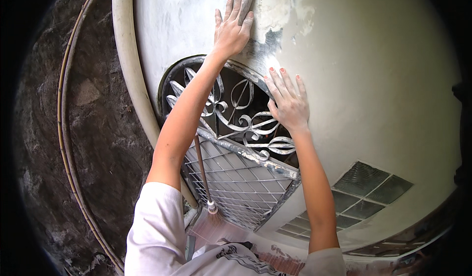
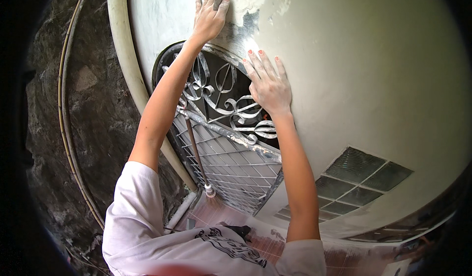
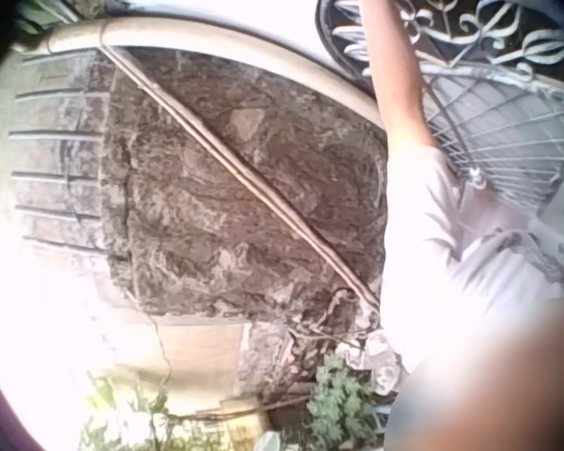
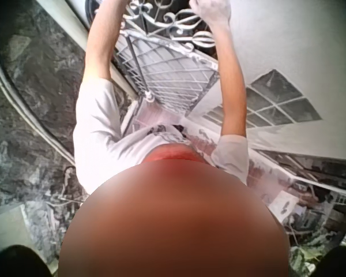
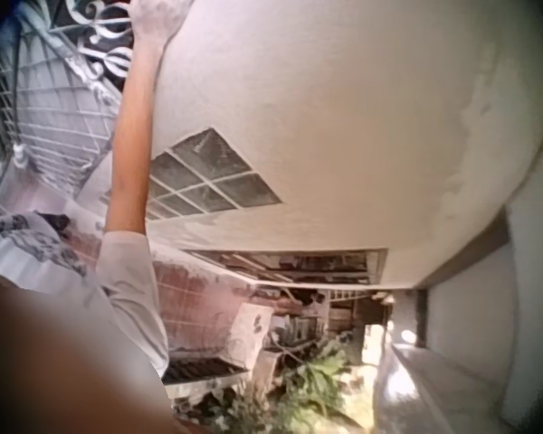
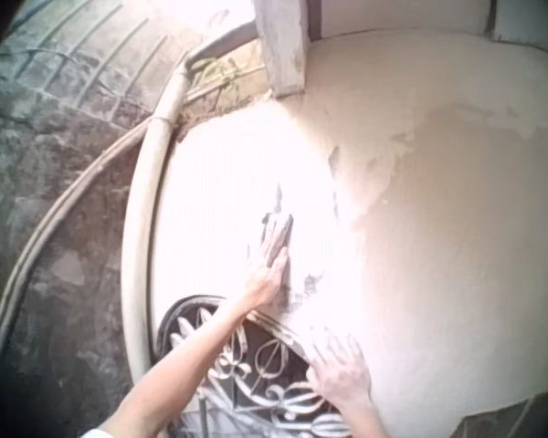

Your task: The person smooths a freshly plastered wall section using a small rectangular trowel. They repeatedly rub the trowel over the same area to even out the surface, occasionally using their left hand to steady the wall or check the texture.

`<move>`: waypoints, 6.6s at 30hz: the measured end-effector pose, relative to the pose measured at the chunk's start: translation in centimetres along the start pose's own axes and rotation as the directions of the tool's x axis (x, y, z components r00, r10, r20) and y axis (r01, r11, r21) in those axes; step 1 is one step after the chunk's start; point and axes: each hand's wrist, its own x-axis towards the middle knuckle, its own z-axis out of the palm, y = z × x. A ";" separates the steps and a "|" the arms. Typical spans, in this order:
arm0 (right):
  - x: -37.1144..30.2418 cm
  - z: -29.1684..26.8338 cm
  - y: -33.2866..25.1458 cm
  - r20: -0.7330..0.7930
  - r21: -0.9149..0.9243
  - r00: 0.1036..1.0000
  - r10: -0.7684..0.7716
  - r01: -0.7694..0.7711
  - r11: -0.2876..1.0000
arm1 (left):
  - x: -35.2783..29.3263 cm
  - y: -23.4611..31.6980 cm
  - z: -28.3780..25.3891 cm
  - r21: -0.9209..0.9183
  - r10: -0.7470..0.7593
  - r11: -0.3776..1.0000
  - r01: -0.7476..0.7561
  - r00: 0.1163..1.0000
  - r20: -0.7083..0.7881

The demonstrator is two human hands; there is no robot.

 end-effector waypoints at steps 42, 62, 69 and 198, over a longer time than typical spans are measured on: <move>-26.7 -8.1 -28.2 0.796 0.424 0.452 0.403 -0.891 0.164 | -53.0 4.6 -22.7 -0.609 -0.693 -0.679 0.411 -0.082 0.717; -9.4 -2.0 -30.2 0.640 0.756 0.702 0.313 -0.648 -0.095 | -39.9 0.1 -15.7 -0.289 -0.272 -0.957 0.000 0.335 0.902; -6.2 0.1 -27.2 0.257 0.736 0.768 0.586 -0.549 0.397 | -35.3 2.4 -12.2 -0.225 -0.107 -0.873 0.432 0.282 0.954; -1.7 -5.1 -9.3 0.326 -0.209 0.945 0.026 0.045 0.977 | -3.2 -6.3 -1.4 -0.075 0.701 0.711 -0.699 0.697 0.152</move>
